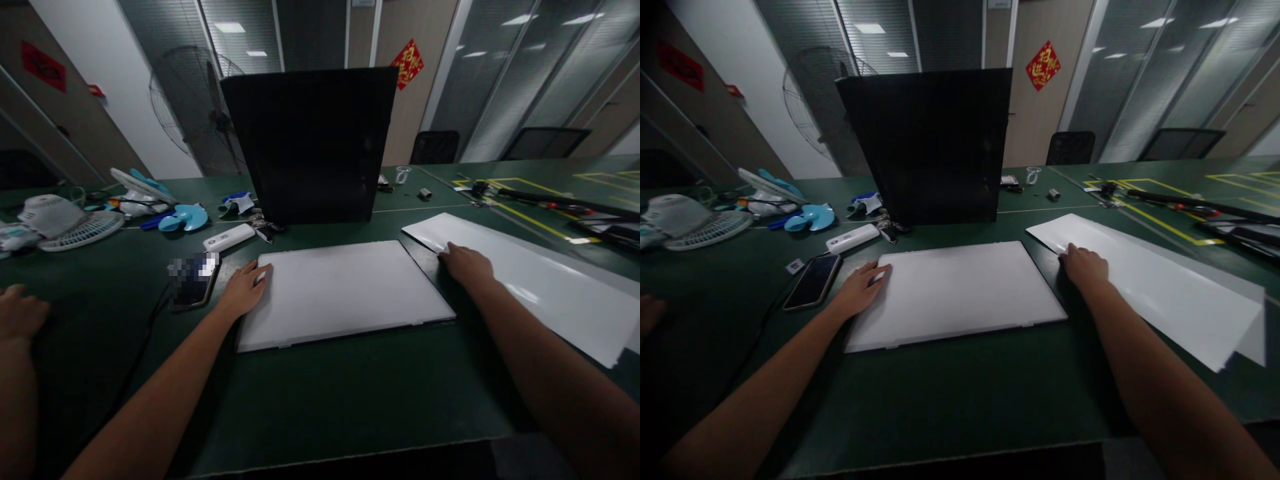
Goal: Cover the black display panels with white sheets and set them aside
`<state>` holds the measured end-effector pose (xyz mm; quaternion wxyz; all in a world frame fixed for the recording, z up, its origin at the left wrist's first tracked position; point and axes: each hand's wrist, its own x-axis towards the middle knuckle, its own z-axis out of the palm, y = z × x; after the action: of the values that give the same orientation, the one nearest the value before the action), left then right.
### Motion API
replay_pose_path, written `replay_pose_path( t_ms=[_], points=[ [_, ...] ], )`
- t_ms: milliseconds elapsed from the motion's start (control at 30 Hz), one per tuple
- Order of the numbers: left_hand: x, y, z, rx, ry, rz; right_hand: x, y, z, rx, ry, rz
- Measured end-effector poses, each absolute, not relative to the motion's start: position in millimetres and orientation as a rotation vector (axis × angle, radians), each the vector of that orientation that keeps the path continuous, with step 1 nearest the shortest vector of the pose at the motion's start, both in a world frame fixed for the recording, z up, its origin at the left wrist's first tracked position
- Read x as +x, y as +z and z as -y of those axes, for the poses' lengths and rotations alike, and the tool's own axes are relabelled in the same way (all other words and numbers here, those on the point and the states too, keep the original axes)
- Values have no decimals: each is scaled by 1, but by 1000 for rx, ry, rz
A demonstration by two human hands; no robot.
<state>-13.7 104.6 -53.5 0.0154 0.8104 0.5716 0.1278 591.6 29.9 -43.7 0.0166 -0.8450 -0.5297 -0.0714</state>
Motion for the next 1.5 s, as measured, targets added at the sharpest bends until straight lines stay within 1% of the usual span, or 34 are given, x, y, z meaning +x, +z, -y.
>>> replay_pose_path(
  t_ms=[233, 400, 633, 867, 1067, 1167, 1267, 1400, 1500],
  points=[
    [-14, -54, -105, 2544, 413, -1770, 584, -38, -24, -2622, -279, 1638],
    [-14, -54, -106, 2543, 414, -1767, 584, -44, -28, -2625, -310, 1579],
    [-13, -54, -104, 2545, 415, -1769, 584, -47, -32, -2613, -155, 1613],
    [-13, -55, -104, 2531, 432, -1790, 565, -35, -28, -2623, -256, 1678],
    [-13, -53, -103, 2542, 412, -1784, 552, -11, -11, -2557, -350, 1550],
    [-13, -50, -102, 2541, 392, -1775, 530, 2, -3, -2432, -467, 1598],
    [-14, -49, -101, 2541, 415, -1756, 495, 10, 2, -2173, -506, 1867],
    [-14, -51, -100, 2521, 453, -1767, 441, 6, 10, -1702, -316, 2367],
    [-14, -51, -99, 2494, 483, -1783, 406, -1, 22, -1453, -147, 2598]
  ],
)
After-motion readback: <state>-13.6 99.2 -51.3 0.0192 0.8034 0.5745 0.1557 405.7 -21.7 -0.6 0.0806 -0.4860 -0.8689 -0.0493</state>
